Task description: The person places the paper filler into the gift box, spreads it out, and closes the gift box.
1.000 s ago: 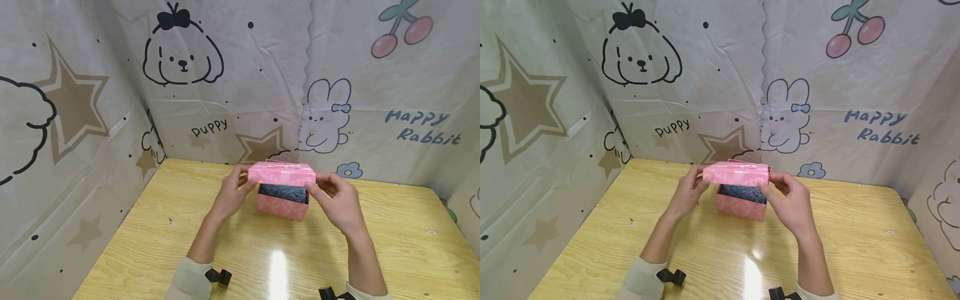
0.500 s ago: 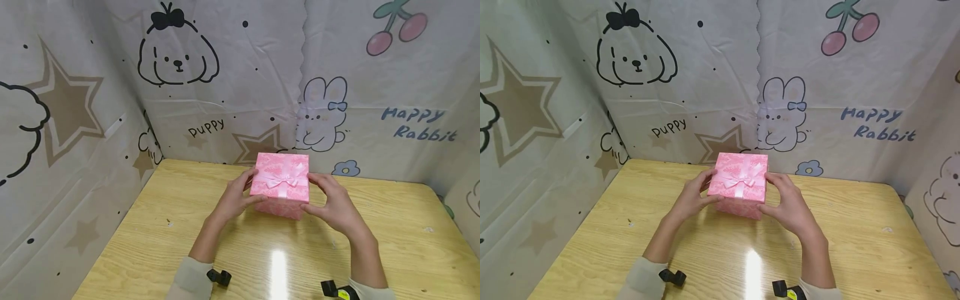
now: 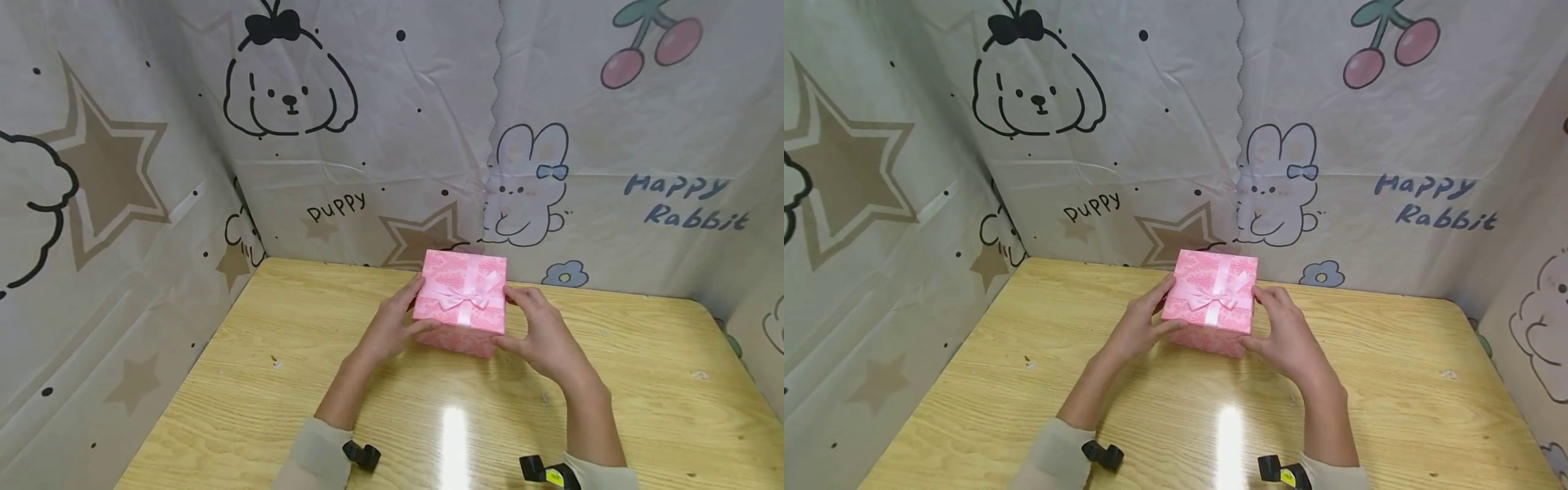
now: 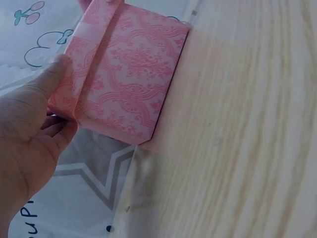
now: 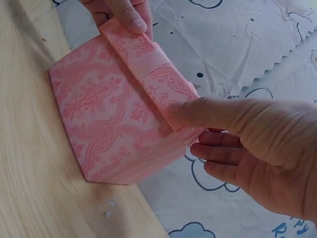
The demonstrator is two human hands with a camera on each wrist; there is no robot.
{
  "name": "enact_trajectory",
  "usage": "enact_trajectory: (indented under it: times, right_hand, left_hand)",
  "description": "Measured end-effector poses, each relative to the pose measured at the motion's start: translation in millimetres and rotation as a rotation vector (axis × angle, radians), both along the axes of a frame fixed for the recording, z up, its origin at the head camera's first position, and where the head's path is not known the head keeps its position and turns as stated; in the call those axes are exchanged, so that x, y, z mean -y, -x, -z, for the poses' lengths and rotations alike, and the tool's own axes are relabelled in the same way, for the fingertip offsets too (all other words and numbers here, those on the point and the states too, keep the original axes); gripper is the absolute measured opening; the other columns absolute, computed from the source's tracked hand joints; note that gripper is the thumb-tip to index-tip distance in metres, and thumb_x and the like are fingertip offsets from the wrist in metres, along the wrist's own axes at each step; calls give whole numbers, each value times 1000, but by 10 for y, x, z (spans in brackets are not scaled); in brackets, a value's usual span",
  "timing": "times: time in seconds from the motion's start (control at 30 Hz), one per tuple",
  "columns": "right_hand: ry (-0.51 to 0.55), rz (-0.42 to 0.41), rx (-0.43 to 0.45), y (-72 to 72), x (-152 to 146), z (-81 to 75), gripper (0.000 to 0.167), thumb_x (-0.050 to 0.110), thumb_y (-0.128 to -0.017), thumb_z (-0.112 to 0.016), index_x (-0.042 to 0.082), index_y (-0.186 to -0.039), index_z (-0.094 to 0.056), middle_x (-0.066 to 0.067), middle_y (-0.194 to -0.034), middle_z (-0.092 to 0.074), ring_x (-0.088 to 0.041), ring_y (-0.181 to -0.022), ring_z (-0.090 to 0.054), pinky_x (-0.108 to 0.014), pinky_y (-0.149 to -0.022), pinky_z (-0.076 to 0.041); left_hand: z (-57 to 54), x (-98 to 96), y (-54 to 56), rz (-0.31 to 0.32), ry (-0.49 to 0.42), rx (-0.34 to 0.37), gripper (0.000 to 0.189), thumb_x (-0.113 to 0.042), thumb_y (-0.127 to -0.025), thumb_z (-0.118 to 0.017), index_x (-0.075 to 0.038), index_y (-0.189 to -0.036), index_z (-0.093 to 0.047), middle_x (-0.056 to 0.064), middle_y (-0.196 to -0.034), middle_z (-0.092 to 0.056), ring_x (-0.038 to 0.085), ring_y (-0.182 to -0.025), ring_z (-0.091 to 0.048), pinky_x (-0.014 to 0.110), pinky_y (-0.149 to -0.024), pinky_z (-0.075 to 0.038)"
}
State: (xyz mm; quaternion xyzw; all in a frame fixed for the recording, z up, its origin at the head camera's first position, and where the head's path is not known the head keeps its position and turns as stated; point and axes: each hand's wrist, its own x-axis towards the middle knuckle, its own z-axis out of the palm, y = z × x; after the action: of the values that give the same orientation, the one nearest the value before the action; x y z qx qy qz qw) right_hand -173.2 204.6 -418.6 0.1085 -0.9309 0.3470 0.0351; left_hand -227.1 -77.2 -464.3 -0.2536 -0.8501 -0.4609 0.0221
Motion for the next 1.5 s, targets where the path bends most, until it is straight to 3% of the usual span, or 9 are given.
enact_trajectory:
  times: [0.33,0.87,1.2,1.5]
  right_hand:
    - [9,10,19,33,-2,56,89,7,-84,-91,-5,-157,-43,-23,-147,-50,-48,-137,-45,-70,-115,-35]
    - [53,-18,-13,48,-49,112,84,8,-87,-88,-5,-157,-44,-23,-146,-50,-48,-138,-49,-66,-114,-41]
    - [94,-32,12,101,-57,151,81,10,-90,-86,-6,-157,-44,-25,-149,-49,-47,-139,-50,-63,-116,-40]
    - [124,-54,20,127,-70,240,76,7,-90,-85,-4,-155,-48,-23,-146,-52,-47,-137,-52,-61,-117,-39]
  left_hand:
    - [20,-56,-4,-23,66,-4,92,-33,-97,-78,-7,-168,-26,5,-175,-19,25,-160,-24,43,-128,-27]
    - [34,-98,-2,-45,22,-15,90,-29,-98,-77,-7,-168,-26,5,-175,-21,23,-158,-28,41,-126,-29]
    - [47,-102,6,-79,34,-52,88,-36,-98,-75,-4,-166,-30,9,-174,-25,28,-158,-28,43,-126,-29]
    - [97,-84,19,-86,88,-26,89,-37,-98,-74,-4,-166,-29,11,-172,-29,25,-157,-32,39,-126,-31]
